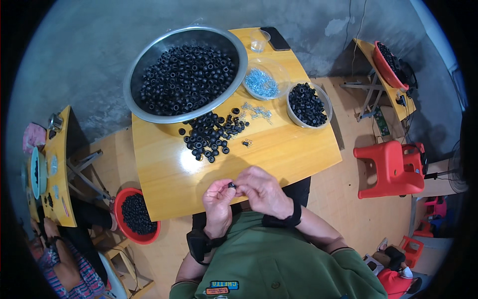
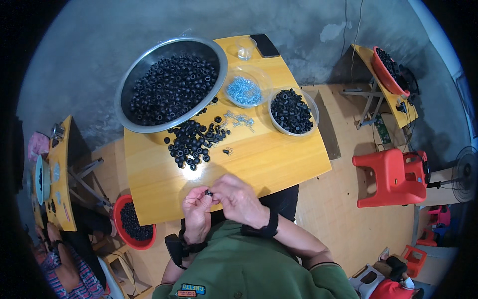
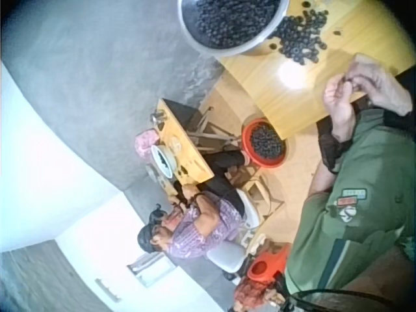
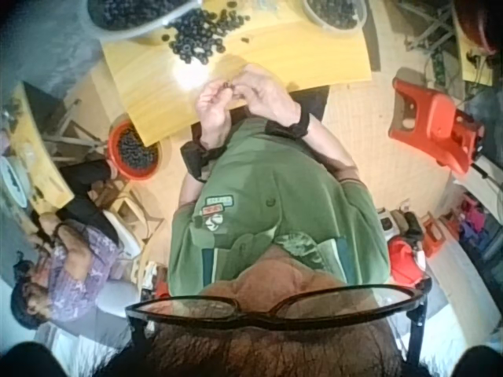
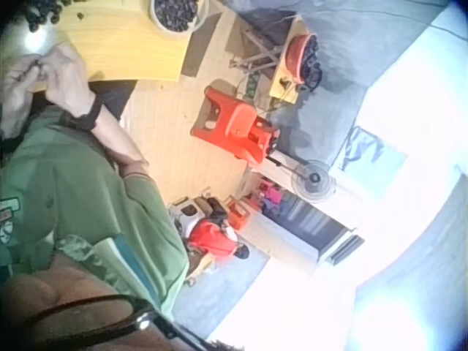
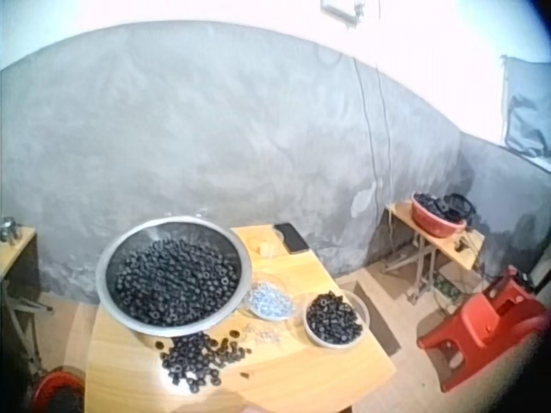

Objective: Sorting small black plastic parts and inserting metal pins into them.

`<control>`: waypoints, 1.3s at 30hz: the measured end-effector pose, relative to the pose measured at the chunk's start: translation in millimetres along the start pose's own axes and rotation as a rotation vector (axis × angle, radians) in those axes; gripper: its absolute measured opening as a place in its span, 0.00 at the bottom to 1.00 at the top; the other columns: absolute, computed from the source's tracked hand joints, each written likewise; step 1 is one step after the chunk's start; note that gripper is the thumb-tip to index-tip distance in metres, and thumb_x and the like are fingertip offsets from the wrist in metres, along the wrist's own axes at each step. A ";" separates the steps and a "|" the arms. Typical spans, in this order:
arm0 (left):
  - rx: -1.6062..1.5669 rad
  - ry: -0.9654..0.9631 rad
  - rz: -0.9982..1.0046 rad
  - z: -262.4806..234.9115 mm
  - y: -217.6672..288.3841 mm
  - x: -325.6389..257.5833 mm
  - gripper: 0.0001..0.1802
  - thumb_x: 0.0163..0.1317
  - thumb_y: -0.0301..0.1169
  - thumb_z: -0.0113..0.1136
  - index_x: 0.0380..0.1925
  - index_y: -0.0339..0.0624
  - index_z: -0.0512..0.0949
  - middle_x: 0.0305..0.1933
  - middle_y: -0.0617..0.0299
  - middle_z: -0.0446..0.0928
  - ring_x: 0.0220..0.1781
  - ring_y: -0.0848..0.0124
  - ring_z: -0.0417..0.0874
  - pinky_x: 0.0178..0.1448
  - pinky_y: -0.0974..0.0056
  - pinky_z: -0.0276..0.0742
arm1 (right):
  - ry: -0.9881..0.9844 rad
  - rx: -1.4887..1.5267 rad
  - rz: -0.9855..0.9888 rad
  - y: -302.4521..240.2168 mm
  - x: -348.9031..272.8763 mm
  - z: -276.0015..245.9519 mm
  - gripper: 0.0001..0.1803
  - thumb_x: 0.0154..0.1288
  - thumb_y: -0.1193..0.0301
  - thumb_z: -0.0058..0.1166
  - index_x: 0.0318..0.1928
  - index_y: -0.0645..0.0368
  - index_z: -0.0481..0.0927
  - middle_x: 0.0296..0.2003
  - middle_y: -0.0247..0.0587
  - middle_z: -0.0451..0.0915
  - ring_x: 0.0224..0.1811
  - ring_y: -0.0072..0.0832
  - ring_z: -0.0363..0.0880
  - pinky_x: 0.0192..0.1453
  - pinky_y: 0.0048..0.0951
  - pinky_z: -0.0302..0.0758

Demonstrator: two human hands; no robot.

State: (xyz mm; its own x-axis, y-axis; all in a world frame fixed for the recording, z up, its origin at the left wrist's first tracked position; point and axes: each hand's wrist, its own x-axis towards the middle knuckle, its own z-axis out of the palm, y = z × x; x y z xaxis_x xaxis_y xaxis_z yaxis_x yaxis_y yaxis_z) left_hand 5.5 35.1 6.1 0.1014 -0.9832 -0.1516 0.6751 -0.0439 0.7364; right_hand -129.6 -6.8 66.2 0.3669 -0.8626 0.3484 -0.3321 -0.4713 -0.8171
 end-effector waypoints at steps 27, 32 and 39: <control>0.043 0.025 -0.069 -2.1 25.8 25.6 0.10 0.61 0.21 0.51 0.43 0.34 0.70 0.40 0.52 0.77 0.36 0.69 0.80 0.43 0.67 0.76 | -0.065 -0.408 0.097 53.1 57.0 -9.2 0.08 0.48 0.82 0.54 0.32 0.62 0.75 0.28 0.45 0.73 0.30 0.42 0.75 0.33 0.34 0.73; 0.077 -0.026 -0.086 -3.6 24.3 26.0 0.09 0.61 0.21 0.50 0.42 0.34 0.70 0.39 0.53 0.77 0.36 0.69 0.80 0.43 0.67 0.76 | -0.139 0.141 0.342 19.1 40.6 -19.2 0.07 0.52 0.83 0.55 0.33 0.63 0.76 0.26 0.40 0.74 0.25 0.27 0.73 0.30 0.23 0.70; 0.107 -0.048 -0.120 5.0 23.0 19.6 0.07 0.60 0.22 0.54 0.38 0.34 0.72 0.34 0.56 0.78 0.34 0.73 0.80 0.41 0.70 0.77 | -0.130 0.495 0.476 11.0 20.5 -17.3 0.08 0.54 0.82 0.57 0.37 0.63 0.80 0.29 0.34 0.76 0.30 0.17 0.71 0.33 0.18 0.68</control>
State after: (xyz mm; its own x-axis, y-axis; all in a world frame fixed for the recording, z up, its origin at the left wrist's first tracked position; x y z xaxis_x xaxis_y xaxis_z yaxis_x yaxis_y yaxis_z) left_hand 19.3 13.9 23.3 -0.0122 -0.9770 -0.2130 0.5981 -0.1779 0.7814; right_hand -140.8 -32.8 72.3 0.3906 -0.9111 -0.1316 -0.0588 0.1180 -0.9913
